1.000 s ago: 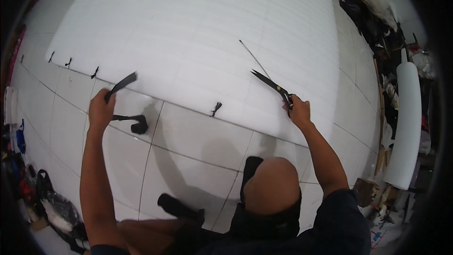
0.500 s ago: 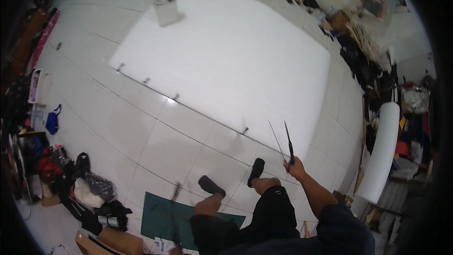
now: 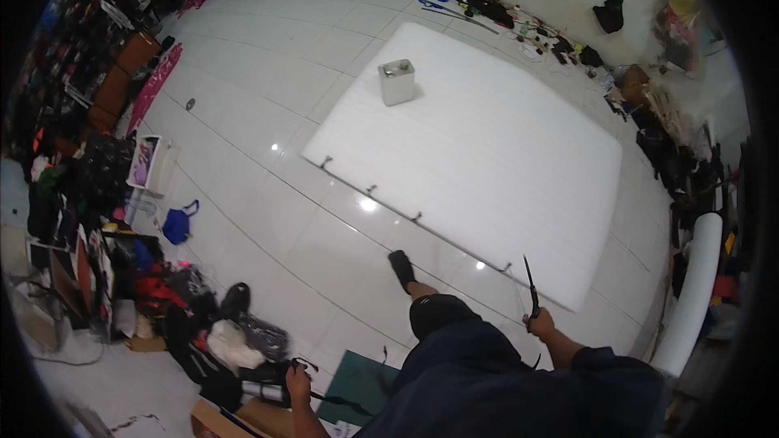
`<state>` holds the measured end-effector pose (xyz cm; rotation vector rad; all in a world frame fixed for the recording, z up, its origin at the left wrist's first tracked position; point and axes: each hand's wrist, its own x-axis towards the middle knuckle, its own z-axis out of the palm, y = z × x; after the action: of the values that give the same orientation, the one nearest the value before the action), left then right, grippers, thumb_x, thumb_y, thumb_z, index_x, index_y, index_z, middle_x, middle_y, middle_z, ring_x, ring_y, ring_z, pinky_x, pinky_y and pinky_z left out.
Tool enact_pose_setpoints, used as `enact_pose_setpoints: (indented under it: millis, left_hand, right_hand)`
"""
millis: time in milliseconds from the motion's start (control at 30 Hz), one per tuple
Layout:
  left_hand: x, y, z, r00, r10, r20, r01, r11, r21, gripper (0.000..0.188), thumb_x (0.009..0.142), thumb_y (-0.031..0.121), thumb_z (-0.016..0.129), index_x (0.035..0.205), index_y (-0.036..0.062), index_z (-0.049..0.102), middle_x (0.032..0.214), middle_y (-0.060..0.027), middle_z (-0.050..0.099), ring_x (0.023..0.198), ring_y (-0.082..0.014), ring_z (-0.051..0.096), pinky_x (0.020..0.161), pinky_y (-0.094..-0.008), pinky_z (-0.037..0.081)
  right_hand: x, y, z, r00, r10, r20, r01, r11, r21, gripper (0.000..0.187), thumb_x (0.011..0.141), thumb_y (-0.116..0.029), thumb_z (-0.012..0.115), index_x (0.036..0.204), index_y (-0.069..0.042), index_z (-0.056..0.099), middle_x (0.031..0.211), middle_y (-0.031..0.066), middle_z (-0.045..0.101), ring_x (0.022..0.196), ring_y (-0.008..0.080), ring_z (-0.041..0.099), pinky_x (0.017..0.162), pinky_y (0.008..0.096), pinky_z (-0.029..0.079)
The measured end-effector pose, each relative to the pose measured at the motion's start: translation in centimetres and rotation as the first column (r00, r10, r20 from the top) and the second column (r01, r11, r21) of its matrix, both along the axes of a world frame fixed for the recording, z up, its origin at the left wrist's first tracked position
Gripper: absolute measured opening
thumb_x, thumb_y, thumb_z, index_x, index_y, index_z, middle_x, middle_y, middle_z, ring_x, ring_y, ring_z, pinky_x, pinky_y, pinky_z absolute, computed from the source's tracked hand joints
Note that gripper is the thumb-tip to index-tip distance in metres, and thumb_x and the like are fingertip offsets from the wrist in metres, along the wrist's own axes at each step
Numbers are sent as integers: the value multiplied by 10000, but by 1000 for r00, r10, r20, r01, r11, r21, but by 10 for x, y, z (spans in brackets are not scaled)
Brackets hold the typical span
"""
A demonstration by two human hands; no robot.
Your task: The person threads black straps through a white foam pad using a long metal rod and trims them with scissors.
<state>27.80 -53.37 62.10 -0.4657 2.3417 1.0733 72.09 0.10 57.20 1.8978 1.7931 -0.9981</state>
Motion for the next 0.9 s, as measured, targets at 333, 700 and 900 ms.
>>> enact_pose_setpoints:
  millis: [333, 700, 900]
  left_hand:
    - [-76, -8, 21, 880, 239, 411, -258, 966, -10, 201, 962, 235, 532, 858, 68, 570, 679, -56, 541, 544, -203, 532, 460, -362, 421]
    - [-549, -11, 8, 998, 23, 60, -18, 997, -75, 207, 951, 281, 524, 969, 128, 662, 774, -86, 631, 668, -228, 602, 562, -368, 474]
    - [-809, -18, 22, 995, 58, -87, -40, 980, 195, 255, 945, 306, 520, 1030, 161, 712, 825, -102, 680, 735, -242, 640, 617, -372, 502]
  right_hand:
    - [-369, 94, 8, 964, 249, -94, -246, 968, 41, 471, 774, -383, 783, 985, -11, 585, 812, 143, 682, 753, 276, 679, 707, 410, 519]
    - [-663, 48, 17, 982, 155, -104, -164, 982, -92, 567, 826, -510, 676, 1129, -40, 581, 1108, 213, 656, 1073, 376, 623, 908, 475, 482]
    - [-773, 19, 23, 985, 87, -149, -100, 992, -82, 574, 806, -515, 714, 1091, -33, 587, 1044, 208, 661, 1013, 361, 641, 867, 457, 491]
